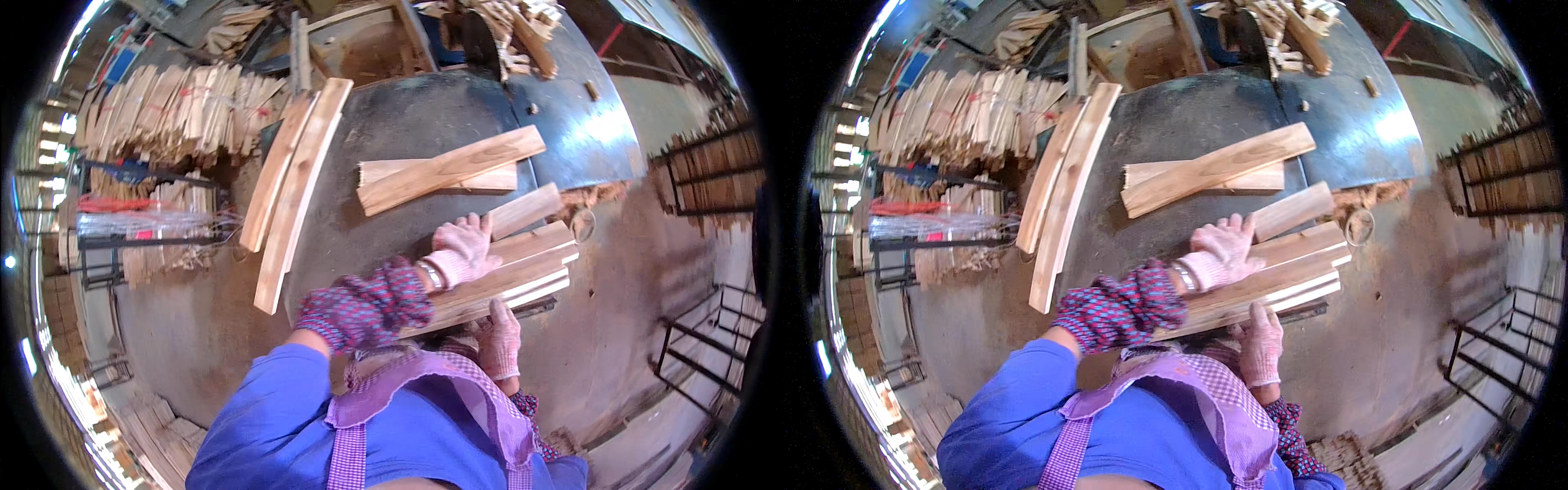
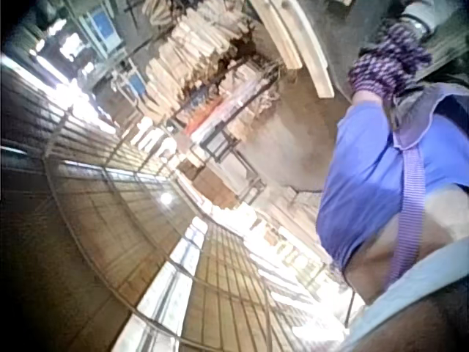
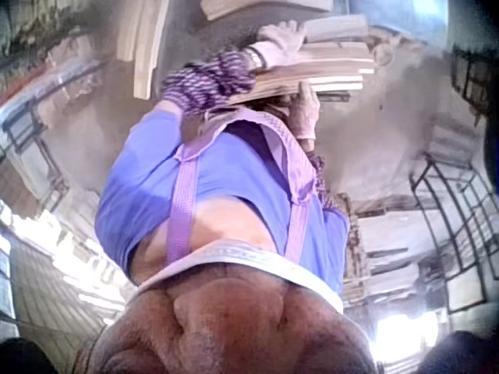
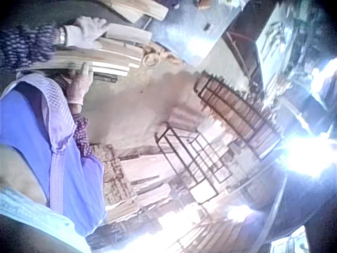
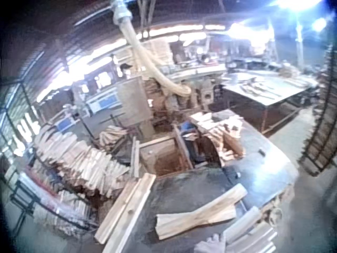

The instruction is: The person sorts and stacks wooden planks in a workshop. They pick up pieces from a table, inspect them, and place them into organized piles on the floor and on racks. The person also moves between different areas of the workshop to gather and arrange the wood.

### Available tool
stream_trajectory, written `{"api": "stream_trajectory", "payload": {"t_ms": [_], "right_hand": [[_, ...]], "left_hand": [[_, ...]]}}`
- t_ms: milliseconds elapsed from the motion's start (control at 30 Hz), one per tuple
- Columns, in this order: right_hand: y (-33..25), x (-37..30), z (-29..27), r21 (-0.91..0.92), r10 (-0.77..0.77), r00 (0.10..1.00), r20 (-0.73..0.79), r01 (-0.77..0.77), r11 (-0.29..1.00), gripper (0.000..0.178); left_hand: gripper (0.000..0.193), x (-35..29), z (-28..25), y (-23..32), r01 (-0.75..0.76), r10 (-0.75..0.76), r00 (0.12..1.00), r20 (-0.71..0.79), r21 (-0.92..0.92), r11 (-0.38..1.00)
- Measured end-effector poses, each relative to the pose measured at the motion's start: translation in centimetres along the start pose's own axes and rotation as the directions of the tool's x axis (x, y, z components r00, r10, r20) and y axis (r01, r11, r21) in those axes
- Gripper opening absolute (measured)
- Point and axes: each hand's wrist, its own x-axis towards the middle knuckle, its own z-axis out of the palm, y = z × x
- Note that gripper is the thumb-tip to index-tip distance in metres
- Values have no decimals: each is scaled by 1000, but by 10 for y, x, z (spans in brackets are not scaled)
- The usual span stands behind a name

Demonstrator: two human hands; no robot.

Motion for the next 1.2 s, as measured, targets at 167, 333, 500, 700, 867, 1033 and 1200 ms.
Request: {"api": "stream_trajectory", "payload": {"t_ms": [167, 333, 500, 700, 867, 1033, 1200], "right_hand": [[-10, 18, -13, 117, 206, 972, 108, -219, 969, 33], [-2, 26, -25, -103, 102, 967, 232, -80, 991, 32], [-10, 24, -16, 117, 208, 971, 122, -222, 968, 30], [-11, 25, -23, 66, 172, 970, 173, -186, 980, 31], [-11, 26, -23, -48, 167, 977, 134, -162, 986, 28], [-11, 32, -26, -121, 170, 972, 163, -151, 981, 28], [-23, 22, -17, -120, 195, 974, 118, -181, 976, 27]], "left_hand": [[90, 29, 3, 18, 152, -142, 983, -113, 77, 985], [66, 76, 15, 19, 72, -1, 967, -254, 270, 960], [37, 88, 28, 6, -42, 178, 940, -292, 417, 908], [44, 49, -3, -32, -251, 311, 942, -130, 344, 905], [71, 65, -20, -5, -377, 421, 895, -148, 255, 890], [71, 104, 4, 38, -164, 216, 968, -131, 324, 932], [59, 66, -54, 33, -103, 108, 994, -25, 163, 981]]}}
